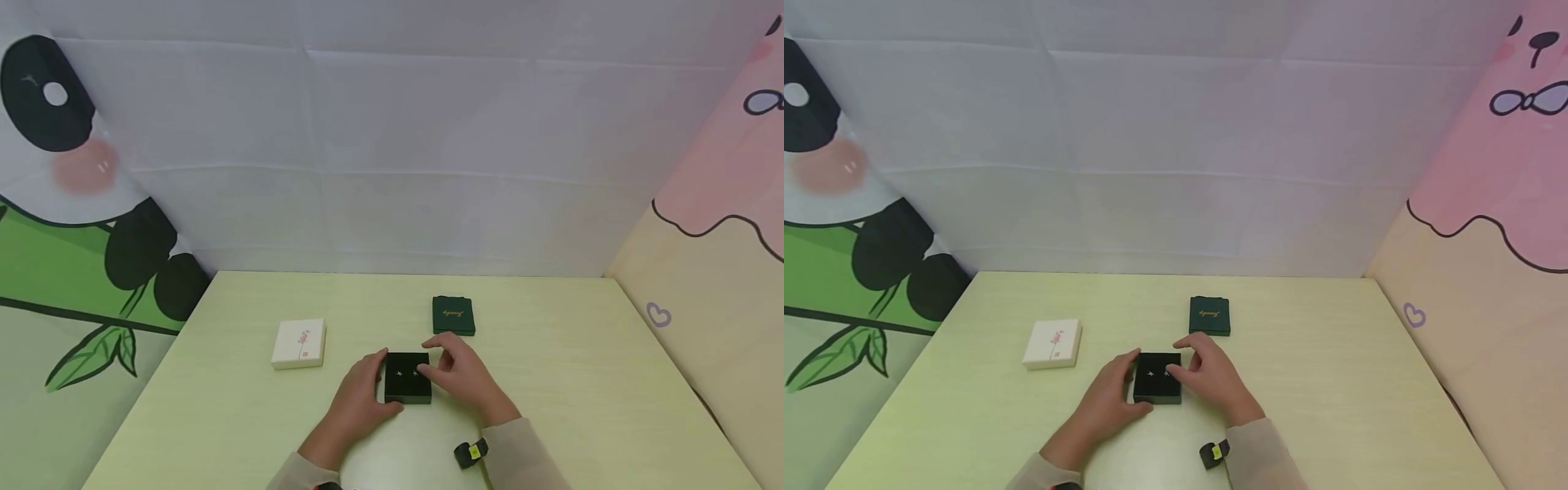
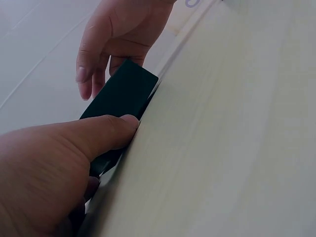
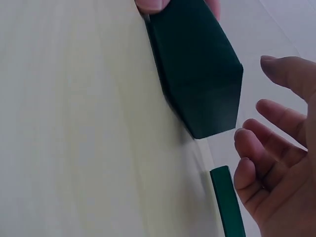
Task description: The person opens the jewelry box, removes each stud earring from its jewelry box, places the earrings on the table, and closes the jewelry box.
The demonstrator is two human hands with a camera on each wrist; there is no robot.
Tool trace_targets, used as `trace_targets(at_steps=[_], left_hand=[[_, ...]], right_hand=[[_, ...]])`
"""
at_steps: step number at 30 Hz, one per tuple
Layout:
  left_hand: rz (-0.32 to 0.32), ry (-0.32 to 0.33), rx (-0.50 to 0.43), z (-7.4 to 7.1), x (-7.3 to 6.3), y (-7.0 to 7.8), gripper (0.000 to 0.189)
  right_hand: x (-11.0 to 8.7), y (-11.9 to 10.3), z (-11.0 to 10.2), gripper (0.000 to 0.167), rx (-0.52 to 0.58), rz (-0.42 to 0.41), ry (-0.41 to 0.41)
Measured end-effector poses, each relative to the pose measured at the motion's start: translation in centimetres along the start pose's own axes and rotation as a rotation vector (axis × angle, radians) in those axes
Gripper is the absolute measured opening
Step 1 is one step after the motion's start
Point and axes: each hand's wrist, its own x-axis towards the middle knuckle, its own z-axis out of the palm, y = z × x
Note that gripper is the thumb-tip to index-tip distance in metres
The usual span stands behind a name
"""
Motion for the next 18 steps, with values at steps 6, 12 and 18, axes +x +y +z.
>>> trace_targets(at_steps=[6, 12, 18], left_hand=[[-0.007, -0.008, 0.008, 0.1, 0.0, 0.0, 0.097], [-0.004, -0.011, -0.001, 0.0, 0.0, 0.1, 0.096], [-0.005, -0.006, 0.014, -0.1, 0.0, 0.1, 0.097]], right_hand=[[-0.4, -0.1, 0.8, 0.038, 0.096, 0.069, -0.008], [-0.8, 0.4, 2.1, 0.036, 0.167, 0.074, 0.023], [-0.9, 0.6, 3.1, 0.035, 0.159, 0.063, 0.051]])
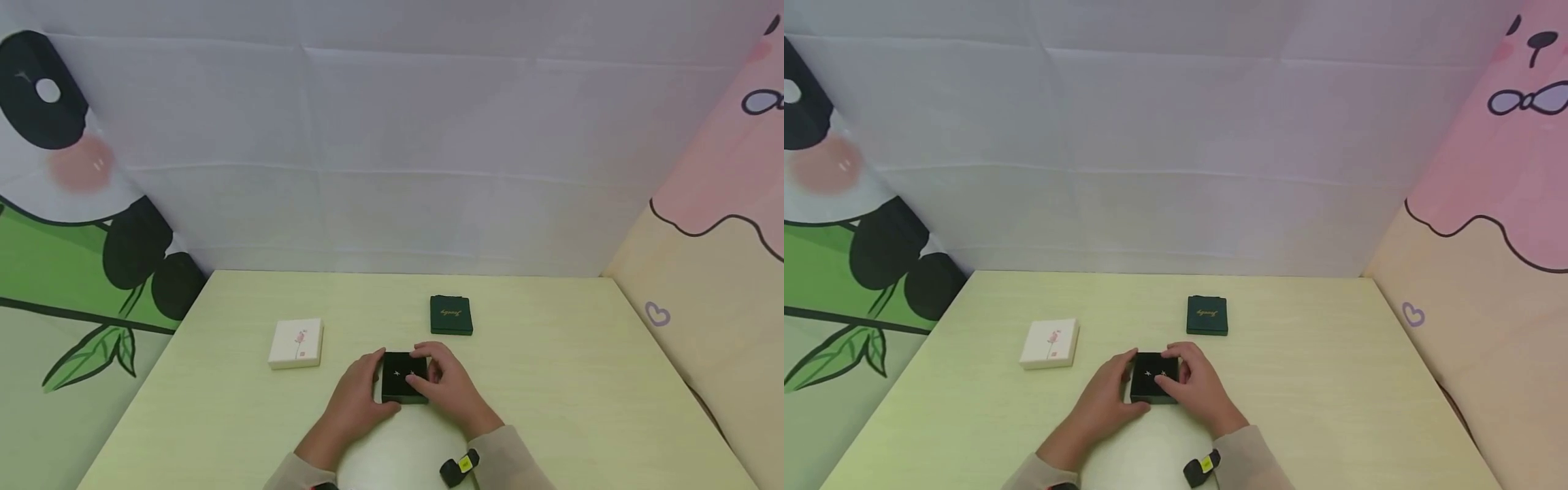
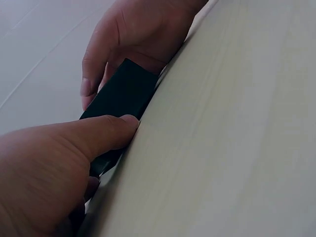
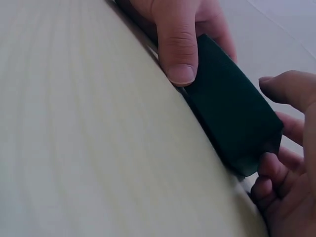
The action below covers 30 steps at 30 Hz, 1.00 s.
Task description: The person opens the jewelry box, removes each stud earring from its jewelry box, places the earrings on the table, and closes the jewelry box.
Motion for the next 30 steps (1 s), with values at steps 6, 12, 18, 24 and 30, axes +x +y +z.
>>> trace_targets(at_steps=[6, 12, 18, 24, 30], left_hand=[[0.019, 0.003, -0.008, -0.17, 0.11, 0.04, 0.097], [0.013, 0.001, -0.007, -0.13, 0.13, 0.02, 0.097], [0.006, -0.003, -0.005, -0.17, 0.08, 0.1, 0.097], [0.007, -0.002, -0.002, -0.21, 0.06, 0.09, 0.097], [0.001, -0.005, -0.004, -0.08, 0.02, -0.01, 0.097]], right_hand=[[0.16, 0.06, 0.24, 0.03, -0.015, 0.014, 0.022], [0.27, -0.06, 0.21, 0.027, -0.026, 0.022, 0.009], [0.31, 0.08, 0.19, 0.025, -0.049, 0.017, -0.006], [0.37, -0.05, 0.14, 0.024, -0.071, 0.012, -0.012], [0.23, -0.33, 0.08, 0.022, -0.091, 0.014, -0.031]])
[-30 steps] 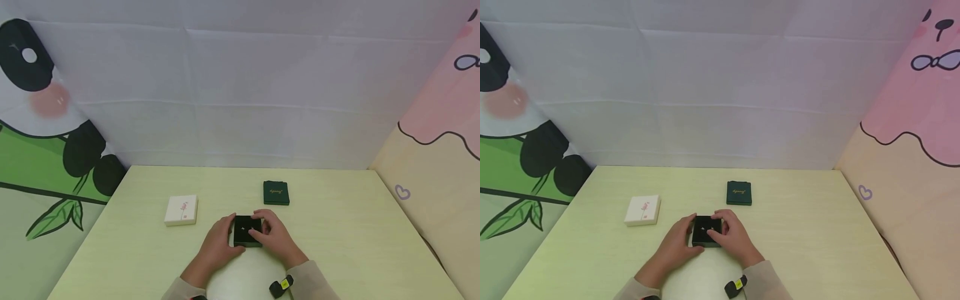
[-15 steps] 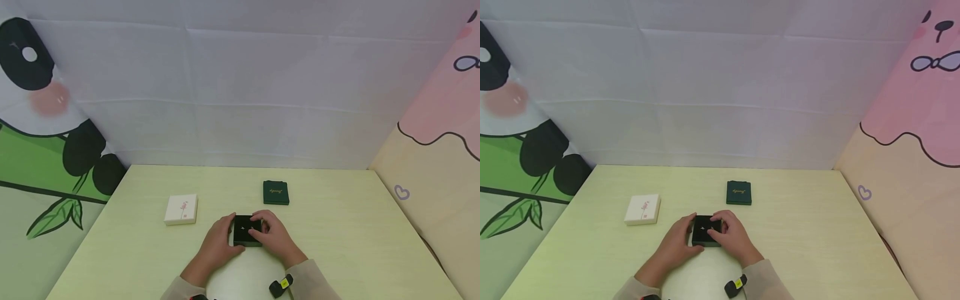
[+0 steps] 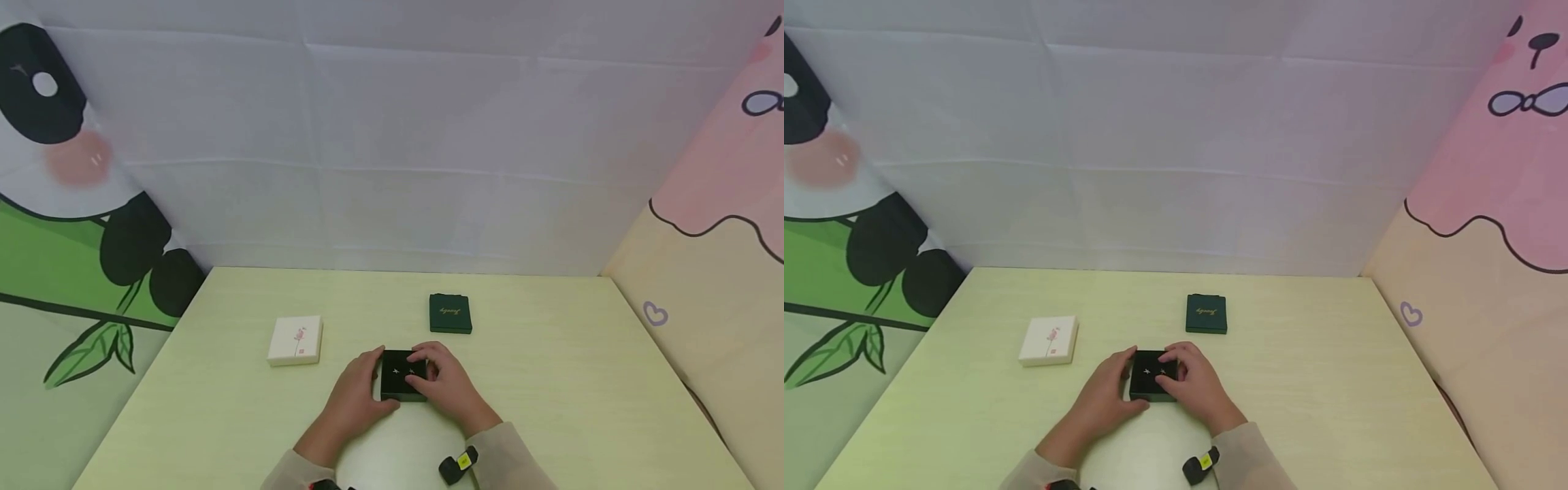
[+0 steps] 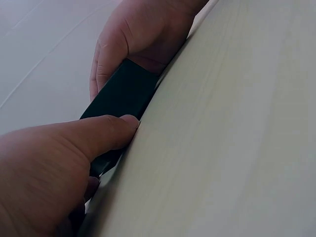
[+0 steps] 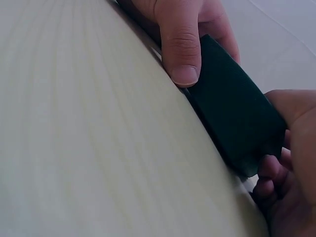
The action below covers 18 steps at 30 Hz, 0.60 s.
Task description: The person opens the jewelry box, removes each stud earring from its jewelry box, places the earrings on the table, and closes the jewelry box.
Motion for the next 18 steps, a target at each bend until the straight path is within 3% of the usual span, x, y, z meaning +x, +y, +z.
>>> trace_targets(at_steps=[18], left_hand=[[-0.008, -0.01, 0.022, -0.11, -0.02, -0.09, 0.098]], right_hand=[[-0.05, -0.24, 0.26, 0.009, -0.1, 0.001, 0.002]])
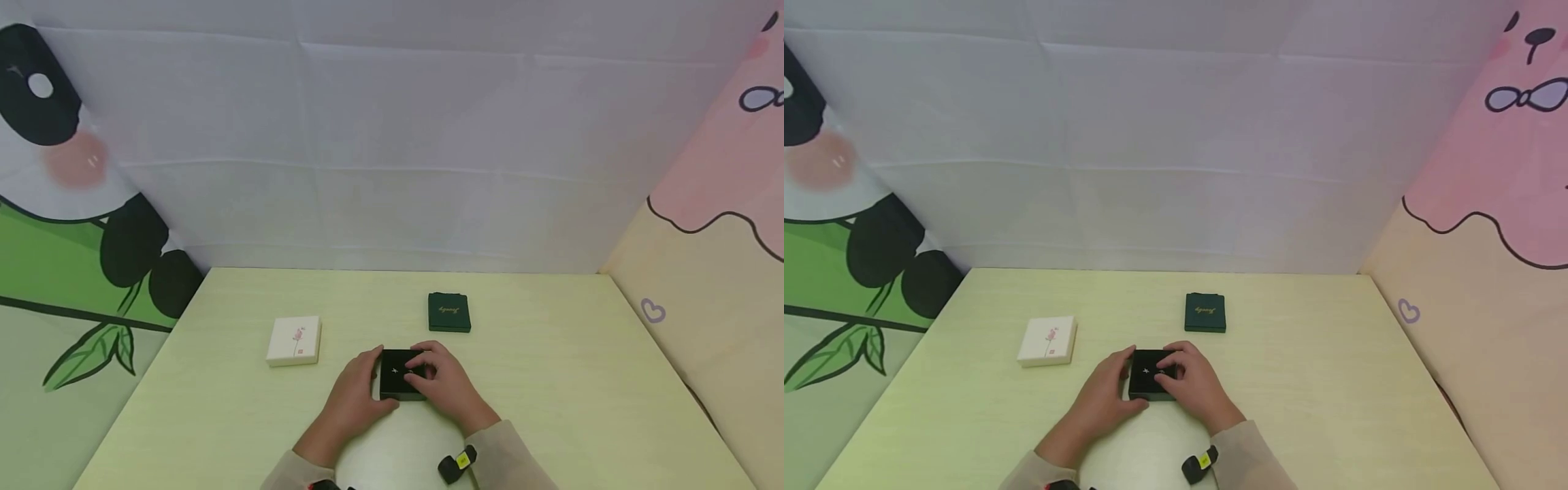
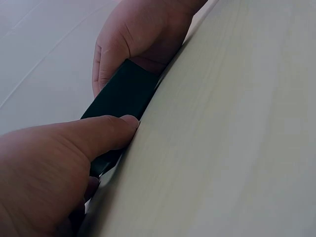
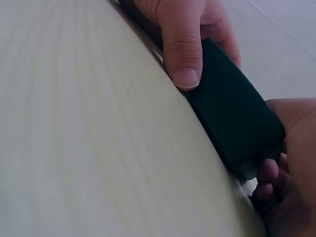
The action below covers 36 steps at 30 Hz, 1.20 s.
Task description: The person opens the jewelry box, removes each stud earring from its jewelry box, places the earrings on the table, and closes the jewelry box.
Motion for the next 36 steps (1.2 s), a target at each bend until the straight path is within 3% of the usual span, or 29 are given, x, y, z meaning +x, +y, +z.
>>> trace_targets(at_steps=[9, 36], left_hand=[[-0.003, -0.004, -0.001, -0.03, -0.09, -0.13, 0.097], [0.011, 0.008, -0.012, 0.11, 0.03, -0.05, 0.097]], right_hand=[[0.1, -0.25, 0.2, 0.003, -0.012, -0.001, 0.035], [0.3, -0.52, 0.13, 0.013, -0.005, 0.055, 0.045]])
